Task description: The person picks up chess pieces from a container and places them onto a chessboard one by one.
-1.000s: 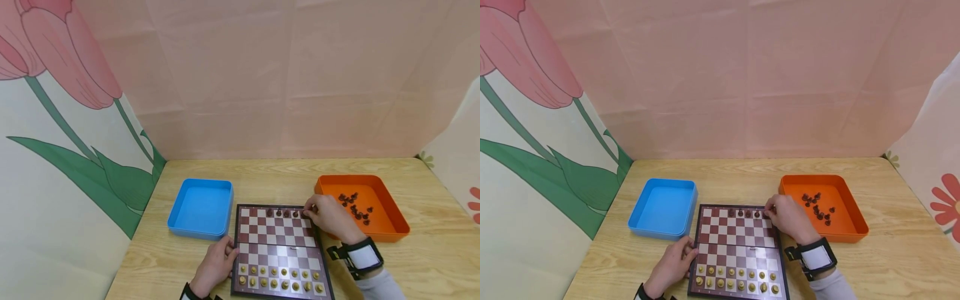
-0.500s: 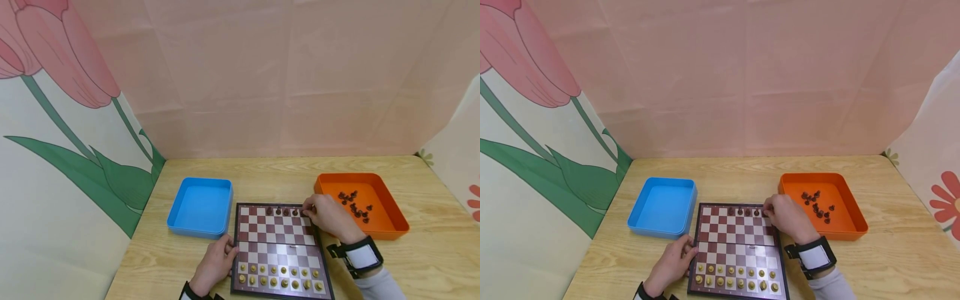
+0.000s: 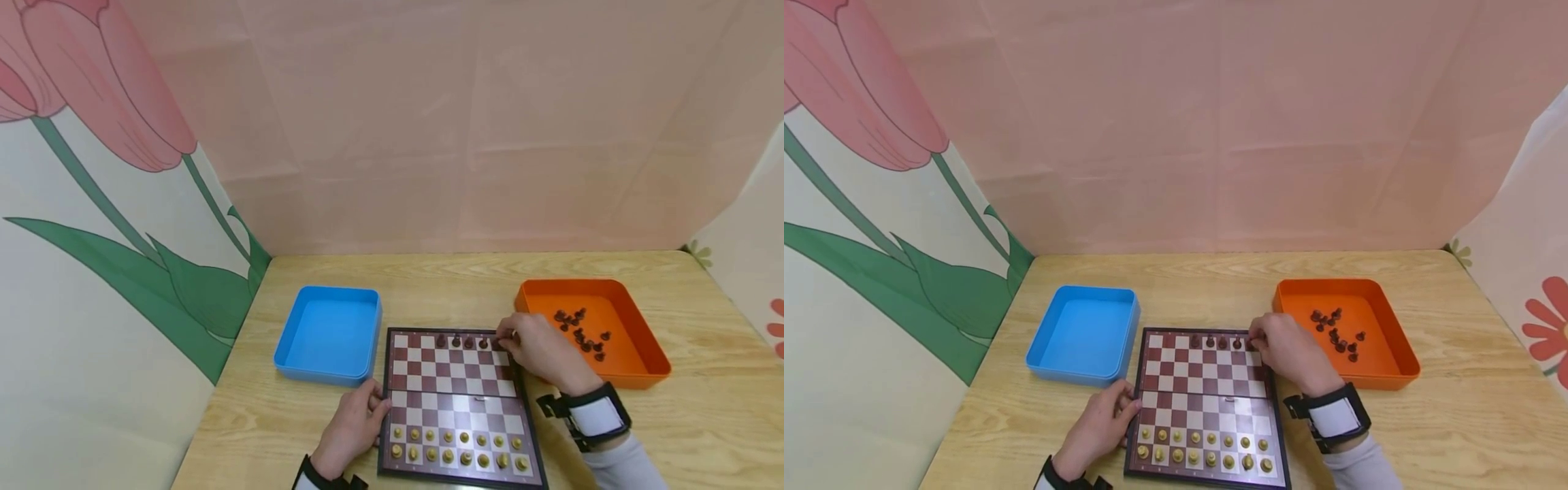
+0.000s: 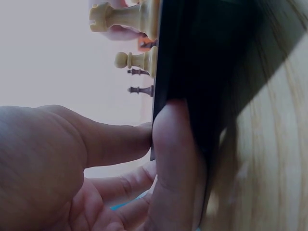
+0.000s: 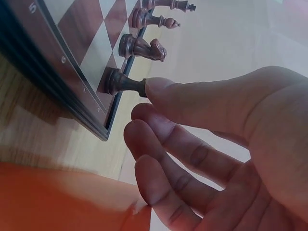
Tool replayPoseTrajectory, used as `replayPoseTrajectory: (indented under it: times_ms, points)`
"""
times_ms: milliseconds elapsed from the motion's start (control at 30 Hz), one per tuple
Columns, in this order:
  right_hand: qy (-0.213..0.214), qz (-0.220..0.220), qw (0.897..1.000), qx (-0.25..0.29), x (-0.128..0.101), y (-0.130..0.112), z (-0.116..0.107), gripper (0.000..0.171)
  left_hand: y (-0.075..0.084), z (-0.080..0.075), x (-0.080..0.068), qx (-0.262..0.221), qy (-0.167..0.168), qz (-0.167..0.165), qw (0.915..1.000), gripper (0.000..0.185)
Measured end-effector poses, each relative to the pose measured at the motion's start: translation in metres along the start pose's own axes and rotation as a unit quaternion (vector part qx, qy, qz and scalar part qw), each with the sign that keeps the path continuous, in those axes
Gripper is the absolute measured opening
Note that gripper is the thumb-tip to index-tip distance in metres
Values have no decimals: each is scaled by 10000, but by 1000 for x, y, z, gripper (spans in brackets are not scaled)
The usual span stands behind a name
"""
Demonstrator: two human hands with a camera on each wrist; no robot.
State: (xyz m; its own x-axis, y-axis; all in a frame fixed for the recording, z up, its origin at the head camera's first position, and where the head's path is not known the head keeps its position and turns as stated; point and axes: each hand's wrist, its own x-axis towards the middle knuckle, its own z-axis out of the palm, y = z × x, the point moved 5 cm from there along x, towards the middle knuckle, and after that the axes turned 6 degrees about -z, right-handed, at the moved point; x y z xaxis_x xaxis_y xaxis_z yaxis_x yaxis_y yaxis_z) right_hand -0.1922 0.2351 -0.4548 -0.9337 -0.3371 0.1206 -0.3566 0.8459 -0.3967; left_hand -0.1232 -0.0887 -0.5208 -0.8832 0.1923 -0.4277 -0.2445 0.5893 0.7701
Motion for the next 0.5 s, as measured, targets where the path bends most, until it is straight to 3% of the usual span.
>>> replayPoseTrajectory:
  times_ms: [333,500]
  points:
    - [141,65,9999,76,-3,4,-14,12,2,-1,-1,-60,-35,-24,10000,12]
    - [144,233,9996,65,-5,9,-21,17,3,-1,-3,-21,-6,132,9999,9]
